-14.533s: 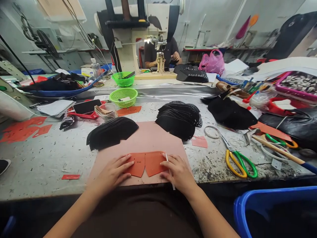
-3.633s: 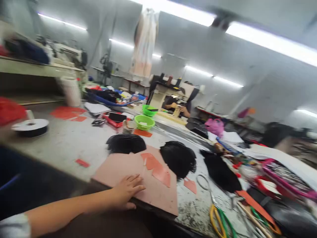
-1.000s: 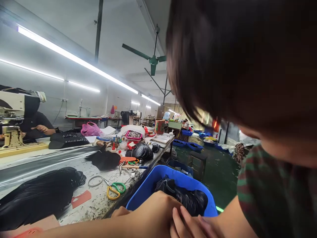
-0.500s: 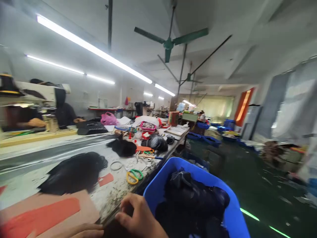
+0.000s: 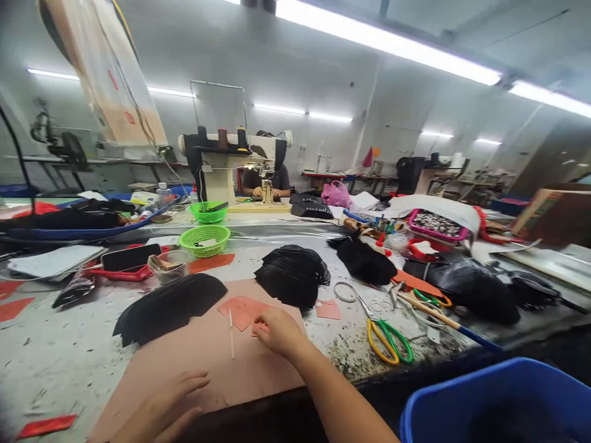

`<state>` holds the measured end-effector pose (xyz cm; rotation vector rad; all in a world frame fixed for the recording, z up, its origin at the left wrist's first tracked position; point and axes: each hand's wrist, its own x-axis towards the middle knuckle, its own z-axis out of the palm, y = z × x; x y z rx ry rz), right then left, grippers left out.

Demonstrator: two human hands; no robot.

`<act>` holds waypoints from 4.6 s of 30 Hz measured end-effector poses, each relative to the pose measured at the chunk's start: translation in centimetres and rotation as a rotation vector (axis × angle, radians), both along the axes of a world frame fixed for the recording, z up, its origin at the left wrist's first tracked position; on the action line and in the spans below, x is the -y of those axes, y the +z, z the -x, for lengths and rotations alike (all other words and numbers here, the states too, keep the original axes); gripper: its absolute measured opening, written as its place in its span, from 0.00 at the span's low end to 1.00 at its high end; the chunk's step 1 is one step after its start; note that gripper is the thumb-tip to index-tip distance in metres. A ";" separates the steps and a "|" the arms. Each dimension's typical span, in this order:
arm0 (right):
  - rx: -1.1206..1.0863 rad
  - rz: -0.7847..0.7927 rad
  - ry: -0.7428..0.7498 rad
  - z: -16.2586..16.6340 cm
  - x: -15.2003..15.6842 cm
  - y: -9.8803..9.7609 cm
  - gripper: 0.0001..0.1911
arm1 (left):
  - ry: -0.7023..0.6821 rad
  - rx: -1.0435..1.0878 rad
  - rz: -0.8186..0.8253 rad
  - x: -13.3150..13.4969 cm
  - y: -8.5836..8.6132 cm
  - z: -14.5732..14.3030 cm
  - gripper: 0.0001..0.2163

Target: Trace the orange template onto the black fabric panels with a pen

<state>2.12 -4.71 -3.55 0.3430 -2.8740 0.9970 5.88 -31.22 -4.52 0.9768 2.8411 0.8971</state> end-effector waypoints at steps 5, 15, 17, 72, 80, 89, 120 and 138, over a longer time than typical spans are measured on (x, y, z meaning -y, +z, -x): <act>0.069 -0.167 0.211 1.5 6.3 -1.0 0.16 | 0.097 -0.033 0.016 -1.0 0.3 1.9 0.13; 0.118 0.044 0.207 -2.2 4.4 -1.8 0.16 | 0.406 -0.273 0.238 2.4 0.7 8.5 0.14; 0.177 0.311 0.137 -3.1 3.1 -2.6 0.15 | 0.496 -0.327 0.276 2.7 0.9 9.8 0.17; -0.225 0.117 -0.024 -8.7 -2.4 -5.7 0.03 | -0.133 -0.165 0.106 0.9 -4.0 2.1 0.16; -0.244 0.076 -0.047 -7.5 -2.0 -5.5 0.05 | -0.062 -0.178 0.055 0.8 -4.3 2.1 0.16; -0.265 0.023 -0.047 -7.9 -2.8 -5.8 0.08 | -0.124 -0.113 0.034 1.0 -3.8 2.3 0.15; -0.296 0.083 -0.002 -8.3 -2.7 -6.0 0.06 | -0.068 -0.076 0.064 0.5 -3.8 2.4 0.20; -0.252 0.115 0.008 -7.9 -2.6 -5.6 0.07 | -0.215 -0.298 0.404 -4.8 -2.7 -1.3 0.30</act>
